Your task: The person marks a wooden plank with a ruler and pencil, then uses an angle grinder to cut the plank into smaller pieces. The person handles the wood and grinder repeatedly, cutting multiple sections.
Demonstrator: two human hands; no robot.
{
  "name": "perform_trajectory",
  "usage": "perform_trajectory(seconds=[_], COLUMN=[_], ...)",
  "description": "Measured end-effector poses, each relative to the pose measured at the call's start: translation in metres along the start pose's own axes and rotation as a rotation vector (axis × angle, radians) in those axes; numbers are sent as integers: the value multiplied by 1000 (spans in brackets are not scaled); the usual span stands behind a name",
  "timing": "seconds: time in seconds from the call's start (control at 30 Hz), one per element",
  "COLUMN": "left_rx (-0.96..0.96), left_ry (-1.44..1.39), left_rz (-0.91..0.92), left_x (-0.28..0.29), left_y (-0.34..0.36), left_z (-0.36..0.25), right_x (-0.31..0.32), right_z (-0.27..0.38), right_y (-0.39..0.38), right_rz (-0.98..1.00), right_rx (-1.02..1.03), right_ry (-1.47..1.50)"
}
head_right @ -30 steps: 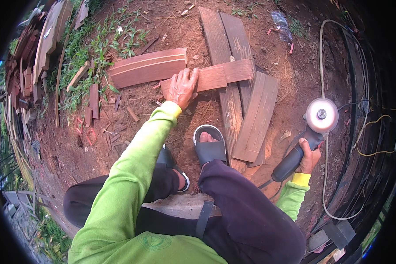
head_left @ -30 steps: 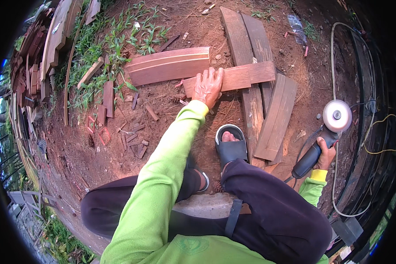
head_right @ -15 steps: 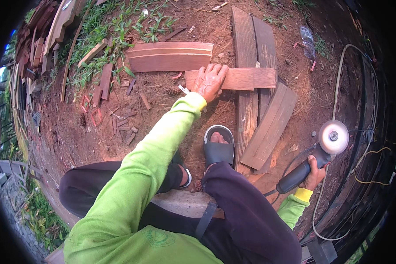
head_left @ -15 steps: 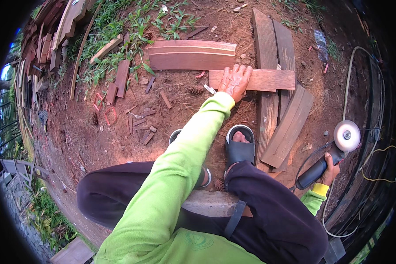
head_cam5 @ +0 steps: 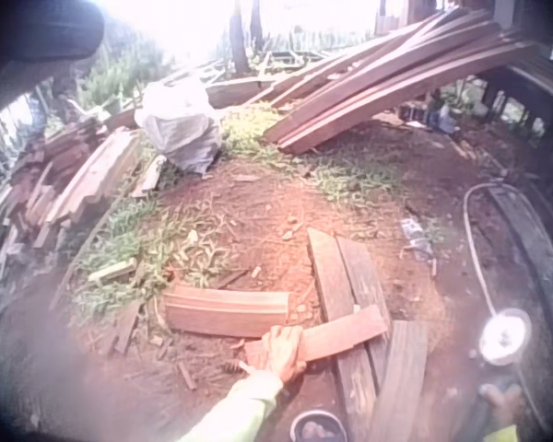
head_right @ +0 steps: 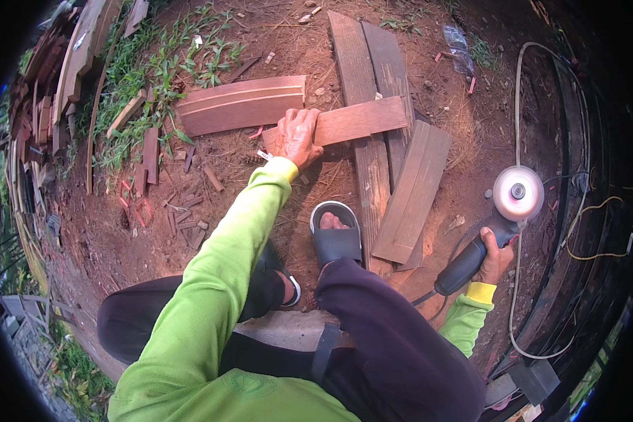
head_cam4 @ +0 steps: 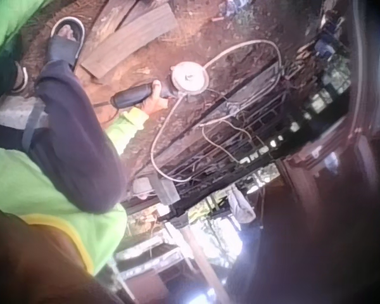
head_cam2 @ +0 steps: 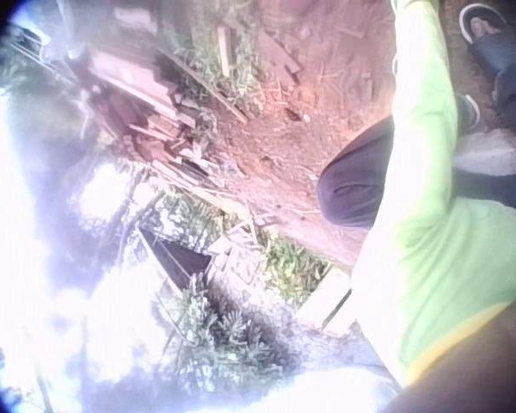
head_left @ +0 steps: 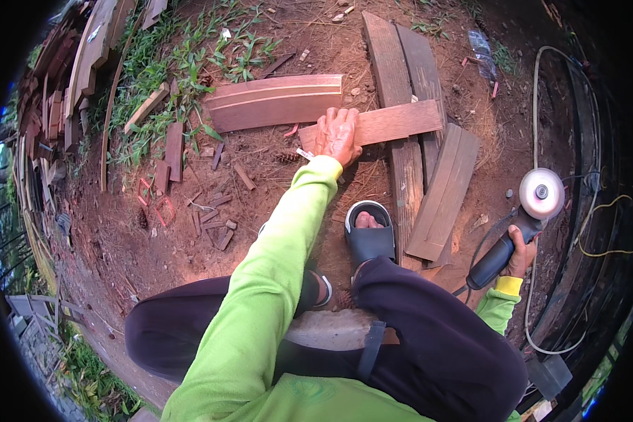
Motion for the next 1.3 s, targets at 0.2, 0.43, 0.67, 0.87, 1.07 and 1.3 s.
perform_trajectory(seconds=[0.2, 0.43, 0.67, 0.87, 1.07, 1.3], left_rx=[51, 55, -73, -341, -548, -621], left_ry=[-2, -83, -107, -124, -116, 74], left_rz=[1, -191, -98, 105, 286, 563], left_x=[0, 31, 43, -13, -66, -113], left_y=[-2, -1, 17, 24, 8, -22], left_z=[8, 13, -80, -182, -255, -273], right_x=[-10, -3, 31, 90, 114, 103], right_z=[16, 13, 15, 4, 11, -3], right_y=[-10, -6, -5, 1, -4, -3], right_rz=[14, -26, -155, -314, -395, -333], right_rx=[-2, -15, 15, 0, -80, -157], right_ry=[27, 22, 100, 157, 288, 469])
Point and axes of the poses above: each hand's wrist, its own y-axis towards the middle knuckle, its own x-axis out of the back of the hand, z = x × y, the point moved 10 cm from there along y, towards the middle knuckle
